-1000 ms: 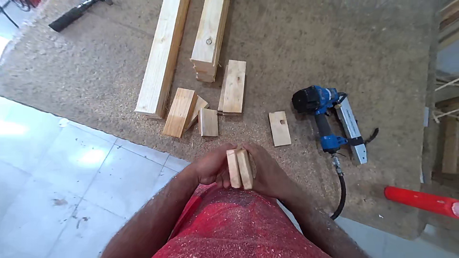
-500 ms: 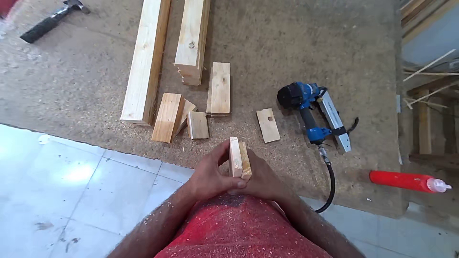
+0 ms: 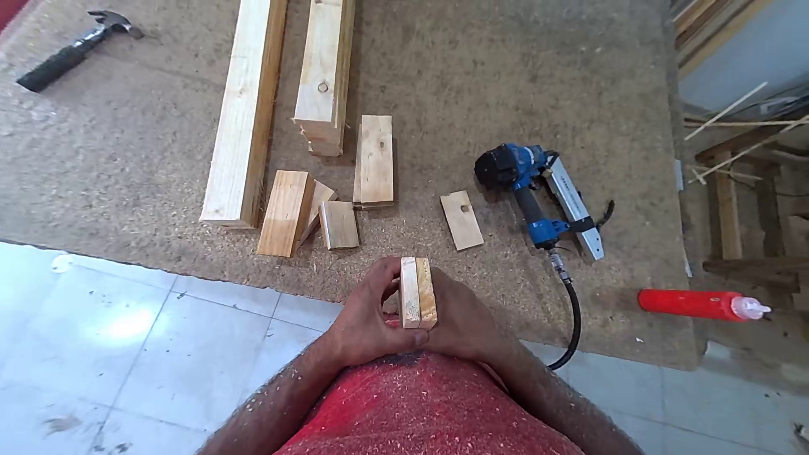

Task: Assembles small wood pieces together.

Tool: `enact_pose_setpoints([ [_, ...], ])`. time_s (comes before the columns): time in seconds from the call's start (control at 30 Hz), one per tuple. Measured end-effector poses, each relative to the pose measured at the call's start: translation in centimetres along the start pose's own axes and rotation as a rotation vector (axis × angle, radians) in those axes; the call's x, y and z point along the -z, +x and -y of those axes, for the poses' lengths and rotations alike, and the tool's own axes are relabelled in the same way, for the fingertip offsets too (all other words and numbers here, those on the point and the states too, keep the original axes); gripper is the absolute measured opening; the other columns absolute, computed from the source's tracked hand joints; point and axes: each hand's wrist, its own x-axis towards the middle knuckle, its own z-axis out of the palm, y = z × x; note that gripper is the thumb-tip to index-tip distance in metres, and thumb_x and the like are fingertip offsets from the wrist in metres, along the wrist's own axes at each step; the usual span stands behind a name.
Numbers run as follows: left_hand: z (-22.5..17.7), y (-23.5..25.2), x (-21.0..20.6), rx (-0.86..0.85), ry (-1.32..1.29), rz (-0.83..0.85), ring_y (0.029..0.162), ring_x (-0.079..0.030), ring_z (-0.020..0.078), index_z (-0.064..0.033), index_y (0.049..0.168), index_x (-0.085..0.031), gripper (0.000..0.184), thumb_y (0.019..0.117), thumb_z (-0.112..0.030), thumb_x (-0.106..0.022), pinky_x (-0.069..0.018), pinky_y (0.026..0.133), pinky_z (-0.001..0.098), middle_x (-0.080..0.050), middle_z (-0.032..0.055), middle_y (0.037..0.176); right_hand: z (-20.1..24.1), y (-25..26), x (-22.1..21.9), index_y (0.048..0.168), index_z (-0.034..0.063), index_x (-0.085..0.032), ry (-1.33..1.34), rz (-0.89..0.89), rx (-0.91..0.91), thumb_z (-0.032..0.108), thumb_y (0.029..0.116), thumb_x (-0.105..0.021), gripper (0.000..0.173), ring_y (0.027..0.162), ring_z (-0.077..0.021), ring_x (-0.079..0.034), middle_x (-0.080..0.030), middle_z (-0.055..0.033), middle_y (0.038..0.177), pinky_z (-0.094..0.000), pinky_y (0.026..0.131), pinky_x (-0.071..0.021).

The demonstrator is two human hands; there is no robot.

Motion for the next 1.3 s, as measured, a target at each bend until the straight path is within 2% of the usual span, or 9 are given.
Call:
enact_pose_setpoints([
  [0.37,0.0,0.2,-0.1,-0.02,0.002,0.02,0.119,-0.064,0.0173,-0.0108,0.137,-0.057,0.083,0.0662,-0.038,-0.092,-0.0599,0.099,0.0391,-0.06,0.0036,0.131,-0.2,-0.1,-0.1,0.127,0.0185,-0.057,0.025,0.005,-0.02,0.06,0.0597,-0.091,0.086,0.09,-0.0063,-0.068,-0.07,0.0051,0.1,-0.0371,0.079,-0.0613],
  [0.67,-0.1,0.6,-0.2,0.068,0.01,0.02,0.117,-0.065,0.018,-0.0139,0.131,-0.061,0.079,0.0614,-0.033,-0.093,-0.0619,0.096,0.0414,-0.06,0.0021,0.131,0.4,0.1,0.5,0.126,0.0182,-0.059,-0.07,0.053,-0.063,0.063,0.058,-0.09,0.087,0.091,-0.012,-0.07,-0.07,0.002,0.099,-0.0438,0.078,-0.0608],
  [0.73,-0.3,0.8,-0.5,0.056,0.055,-0.017,0.115,-0.066,0.0163,-0.0134,0.129,-0.061,0.078,0.0602,-0.034,-0.093,-0.0625,0.094,0.0395,-0.061,0.0013,0.128,0.8,-0.1,0.9,0.131,0.0211,-0.056,-0.068,0.069,-0.083,0.064,0.0558,-0.091,0.094,0.095,-0.0109,-0.069,-0.07,0.0032,0.106,-0.0431,0.08,-0.0606],
  [0.8,-0.4,1.1,-0.4,0.015,0.119,-0.058,0.115,-0.066,0.0154,-0.0112,0.127,-0.062,0.078,0.06,-0.035,-0.094,-0.0625,0.095,0.0385,-0.062,0.0022,0.126,0.8,-0.6,1.8,0.152,0.0203,-0.041,-0.026,0.092,-0.077,0.069,0.0548,-0.09,0.119,0.108,-0.0124,-0.066,-0.064,0.0,0.129,-0.0437,0.088,-0.0594],
  [0.87,-0.2,1.4,-0.2,-0.041,0.291,-0.095,0.117,-0.064,0.0134,-0.0099,0.13,-0.061,0.082,0.06,-0.038,-0.093,-0.0603,0.097,0.0363,-0.061,0.0033,0.129,0.2,-1.1,2.9,0.161,0.018,-0.031,0.136,0.051,-0.042,0.068,0.0578,-0.089,0.129,0.117,-0.0135,-0.065,-0.058,-0.0018,0.144,-0.0424,0.095,-0.0589],
  [0.97,-0.4,1.7,-0.3,-0.161,0.672,-0.115,0.12,-0.062,0.0201,-0.0071,0.13,-0.062,0.083,0.0612,-0.044,-0.09,-0.0571,0.097,0.0418,-0.061,0.0107,0.132,0.3,-1.2,3.0,0.138,0.015,-0.061,0.356,-0.102,-0.068,0.06,0.0733,-0.083,0.082,0.095,-0.0092,-0.074,-0.075,0.0033,0.113,-0.0345,0.081,-0.0661],
  [1.07,-0.1,2.2,-0.8,-0.316,0.971,-0.134,0.115,-0.064,0.0297,-0.0065,0.126,-0.065,0.073,0.0641,-0.039,-0.085,-0.0557,0.093,0.0494,-0.065,0.0141,0.125,0.7,0.1,1.7,0.097,0.0195,-0.069,0.128,-0.204,-0.145,0.056,0.085,-0.075,0.039,0.061,-0.0077,-0.065,-0.067,0.0062,0.071,-0.0352,0.055,-0.0577],
  [1.17,-0.2,2.1,0.0,-0.288,1.09,-0.085,0.118,-0.062,0.0308,-0.0107,0.131,-0.064,0.076,0.0667,-0.047,-0.082,-0.0525,0.097,0.0514,-0.064,0.0116,0.128,-1.2,0.8,0.9,0.101,0.017,-0.071,0.339,-0.185,-0.112,0.039,0.0916,-0.073,0.024,0.065,-0.0099,-0.07,-0.073,0.0033,0.077,-0.0349,0.057,-0.0615],
  [1.3,-0.8,-0.4,3.5,-0.234,0.995,-0.052,0.119,-0.061,0.031,-0.0088,0.132,-0.062,0.083,0.0674,-0.057,-0.081,-0.0523,0.097,0.0536,-0.063,0.0131,0.13,-3.9,0.0,1.4,0.115,0.0047,-0.07,0.886,-0.07,-0.025,0.029,0.0916,-0.072,0.034,0.082,-0.0208,-0.074,-0.075,-0.0122,0.096,-0.0404,0.072,-0.0642],
])
